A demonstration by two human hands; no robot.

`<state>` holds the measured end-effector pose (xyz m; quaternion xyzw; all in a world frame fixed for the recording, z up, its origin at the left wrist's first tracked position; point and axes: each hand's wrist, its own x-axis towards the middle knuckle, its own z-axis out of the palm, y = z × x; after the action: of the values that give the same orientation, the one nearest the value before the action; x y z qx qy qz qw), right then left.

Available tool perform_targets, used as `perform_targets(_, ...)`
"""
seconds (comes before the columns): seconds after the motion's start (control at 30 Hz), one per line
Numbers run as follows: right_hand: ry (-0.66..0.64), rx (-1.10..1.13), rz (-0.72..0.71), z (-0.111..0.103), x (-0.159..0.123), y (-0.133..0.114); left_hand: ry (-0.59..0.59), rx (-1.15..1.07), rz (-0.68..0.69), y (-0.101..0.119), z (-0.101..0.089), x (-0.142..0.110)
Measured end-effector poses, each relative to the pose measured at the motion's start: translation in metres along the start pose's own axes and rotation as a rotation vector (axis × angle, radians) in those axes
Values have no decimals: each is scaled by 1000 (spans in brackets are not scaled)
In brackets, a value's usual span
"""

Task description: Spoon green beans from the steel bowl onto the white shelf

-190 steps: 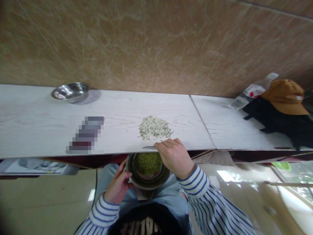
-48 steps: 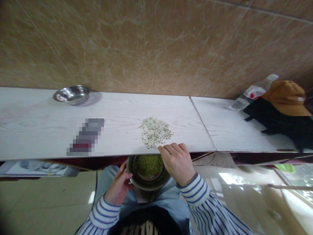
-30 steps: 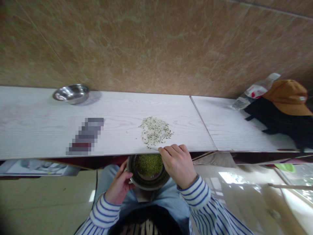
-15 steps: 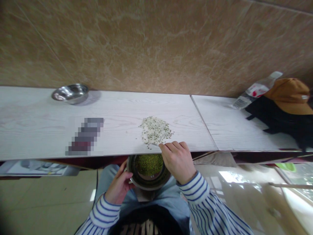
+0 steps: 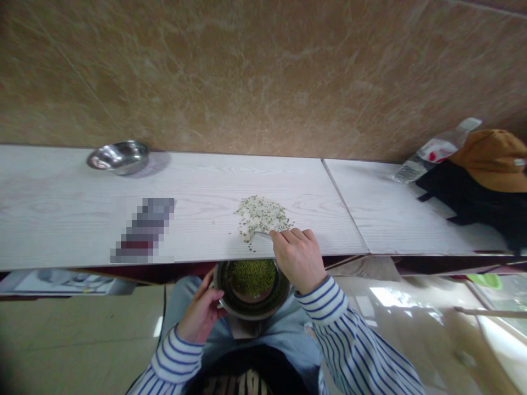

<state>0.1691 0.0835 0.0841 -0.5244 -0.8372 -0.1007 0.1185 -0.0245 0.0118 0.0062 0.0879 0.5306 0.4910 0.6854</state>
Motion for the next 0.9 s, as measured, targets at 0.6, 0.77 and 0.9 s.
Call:
perform_targets(0.6,-31,109,-110,-8,-15,-2,-16,3,-10,-2,-3,3)
perform_targets(0.77,-10,71,-45,-6,-11,2,-43,1,-7,-2,-6,4)
perform_targets(0.9,-12,70,-31,-7,-8,4,-36,3,-10,-1,-6,3)
